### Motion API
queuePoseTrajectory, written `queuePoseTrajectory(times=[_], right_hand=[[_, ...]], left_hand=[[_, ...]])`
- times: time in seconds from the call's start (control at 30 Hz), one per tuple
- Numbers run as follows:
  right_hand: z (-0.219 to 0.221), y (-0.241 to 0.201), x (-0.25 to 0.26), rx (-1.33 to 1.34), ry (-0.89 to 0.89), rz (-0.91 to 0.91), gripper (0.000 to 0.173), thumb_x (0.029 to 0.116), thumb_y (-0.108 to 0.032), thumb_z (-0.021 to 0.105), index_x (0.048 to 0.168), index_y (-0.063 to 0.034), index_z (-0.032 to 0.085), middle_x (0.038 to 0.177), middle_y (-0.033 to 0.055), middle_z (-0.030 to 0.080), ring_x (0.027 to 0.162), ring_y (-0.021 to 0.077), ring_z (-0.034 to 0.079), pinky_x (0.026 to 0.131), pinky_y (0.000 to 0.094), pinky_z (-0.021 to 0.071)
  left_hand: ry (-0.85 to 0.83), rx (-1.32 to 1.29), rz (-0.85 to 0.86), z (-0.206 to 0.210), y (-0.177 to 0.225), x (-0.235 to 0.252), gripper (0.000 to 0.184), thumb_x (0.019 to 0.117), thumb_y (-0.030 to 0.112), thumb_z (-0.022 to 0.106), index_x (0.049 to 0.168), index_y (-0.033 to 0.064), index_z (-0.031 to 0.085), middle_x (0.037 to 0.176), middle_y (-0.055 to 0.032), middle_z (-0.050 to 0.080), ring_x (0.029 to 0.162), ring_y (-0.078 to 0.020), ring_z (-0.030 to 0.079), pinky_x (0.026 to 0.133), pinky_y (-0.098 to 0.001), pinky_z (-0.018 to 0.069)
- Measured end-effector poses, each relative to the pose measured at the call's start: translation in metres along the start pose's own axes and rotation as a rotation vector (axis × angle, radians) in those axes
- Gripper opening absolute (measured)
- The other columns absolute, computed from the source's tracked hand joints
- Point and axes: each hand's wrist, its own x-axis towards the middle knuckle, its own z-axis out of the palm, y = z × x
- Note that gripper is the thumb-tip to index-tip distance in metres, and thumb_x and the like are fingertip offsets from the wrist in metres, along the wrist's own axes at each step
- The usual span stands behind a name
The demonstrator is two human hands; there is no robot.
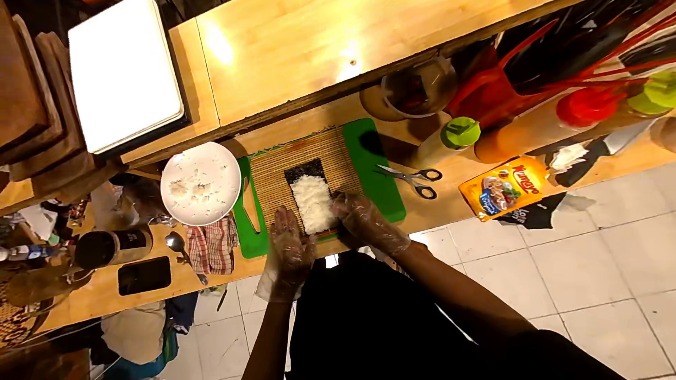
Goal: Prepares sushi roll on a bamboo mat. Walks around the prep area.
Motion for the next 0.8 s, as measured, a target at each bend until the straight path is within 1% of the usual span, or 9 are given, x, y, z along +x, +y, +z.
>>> queuePoseTrajectory(times=[0.07, 0.17, 0.23, 0.37, 0.5, 0.57, 0.63, 0.73, 0.8], right_hand=[[-0.003, 0.002, 0.001, 0.007, -0.023, -0.017, 0.013, 0.096, -0.009, 0.065, 0.099, -0.0025, 0.075, 0.102, 0.0163, 0.071, 0.099, 0.0305, 0.07, 0.088, 0.0486, 0.0588], [-0.004, 0.0, 0.002, 0.023, -0.04, -0.002, 0.012, 0.0939, -0.008, 0.067, 0.098, -0.0036, 0.077, 0.102, 0.015, 0.072, 0.1, 0.0287, 0.07, 0.091, 0.0467, 0.0582], [-0.007, -0.004, 0.001, 0.012, -0.091, 0.042, 0.015, 0.0963, -0.01, 0.065, 0.102, -0.0034, 0.077, 0.105, 0.016, 0.072, 0.103, 0.0301, 0.07, 0.093, 0.0478, 0.0574], [-0.009, -0.011, -0.004, -0.026, -0.084, 0.065, 0.018, 0.0986, -0.015, 0.063, 0.105, -0.0049, 0.076, 0.101, 0.0155, 0.073, 0.098, 0.0297, 0.071, 0.09, 0.0478, 0.0586], [-0.009, -0.016, -0.007, -0.015, -0.101, 0.135, 0.019, 0.0996, -0.017, 0.063, 0.107, -0.005, 0.076, 0.104, 0.0159, 0.072, 0.1, 0.0305, 0.071, 0.092, 0.049, 0.0576], [-0.01, -0.018, -0.009, -0.042, -0.094, 0.15, 0.021, 0.1003, -0.021, 0.062, 0.109, -0.0076, 0.075, 0.103, 0.0142, 0.073, 0.098, 0.0296, 0.071, 0.089, 0.0491, 0.0584], [-0.005, -0.017, -0.014, -0.063, -0.06, 0.139, 0.023, 0.1003, -0.021, 0.062, 0.114, -0.009, 0.075, 0.103, 0.0144, 0.073, 0.097, 0.0303, 0.072, 0.087, 0.05, 0.0591], [-0.01, -0.012, -0.018, 0.003, -0.033, 0.145, 0.027, 0.0994, -0.025, 0.064, 0.121, -0.0124, 0.074, 0.106, 0.0087, 0.075, 0.098, 0.0231, 0.073, 0.09, 0.0457, 0.0594], [-0.017, -0.01, -0.02, 0.073, -0.023, 0.208, 0.028, 0.097, -0.025, 0.068, 0.121, -0.0125, 0.073, 0.106, 0.0056, 0.076, 0.1, 0.019, 0.072, 0.093, 0.0436, 0.0588]], left_hand=[[-0.005, 0.072, -0.014, 0.007, 0.001, 0.0, 0.086, 0.0983, 0.061, 0.043, 0.153, -0.0054, 0.04, 0.163, -0.0258, 0.031, 0.153, -0.0395, 0.028, 0.123, -0.0592, 0.0239], [-0.057, 0.131, -0.02, 0.009, 0.004, 0.005, 0.084, 0.1, 0.06, 0.04, 0.156, -0.003, 0.036, 0.165, -0.0223, 0.029, 0.155, -0.0349, 0.025, 0.123, -0.0586, 0.023], [-0.057, 0.133, -0.034, 0.014, 0.006, 0.005, 0.081, 0.1012, 0.055, 0.037, 0.156, -0.0034, 0.034, 0.165, -0.0215, 0.028, 0.155, -0.034, 0.024, 0.123, -0.0577, 0.0216], [-0.044, 0.136, -0.065, 0.014, 0.012, 0.006, 0.08, 0.1026, 0.055, 0.032, 0.156, -0.0045, 0.033, 0.166, -0.0208, 0.027, 0.156, -0.0332, 0.023, 0.125, -0.0573, 0.0195], [-0.084, 0.138, -0.068, 0.011, 0.015, 0.006, 0.081, 0.1028, 0.054, 0.032, 0.156, -0.0059, 0.032, 0.167, -0.0222, 0.024, 0.156, -0.0332, 0.021, 0.125, -0.0571, 0.0181], [-0.09, 0.141, -0.071, 0.009, 0.014, 0.006, 0.081, 0.103, 0.055, 0.032, 0.157, -0.0059, 0.031, 0.167, -0.0222, 0.023, 0.156, -0.033, 0.021, 0.125, -0.0569, 0.0186], [-0.08, 0.125, -0.084, 0.01, 0.015, 0.005, 0.08, 0.103, 0.053, 0.033, 0.157, -0.0052, 0.03, 0.167, -0.0213, 0.023, 0.157, -0.0321, 0.02, 0.125, -0.0567, 0.0184], [-0.055, 0.118, -0.079, 0.013, 0.014, 0.005, 0.08, 0.1027, 0.054, 0.034, 0.157, -0.0045, 0.031, 0.167, -0.0206, 0.025, 0.157, -0.0322, 0.021, 0.125, -0.0573, 0.0179], [-0.024, 0.117, -0.07, 0.016, 0.012, 0.004, 0.08, 0.1021, 0.054, 0.035, 0.157, -0.0038, 0.032, 0.166, -0.0206, 0.027, 0.156, -0.0326, 0.022, 0.125, -0.0578, 0.0185]])
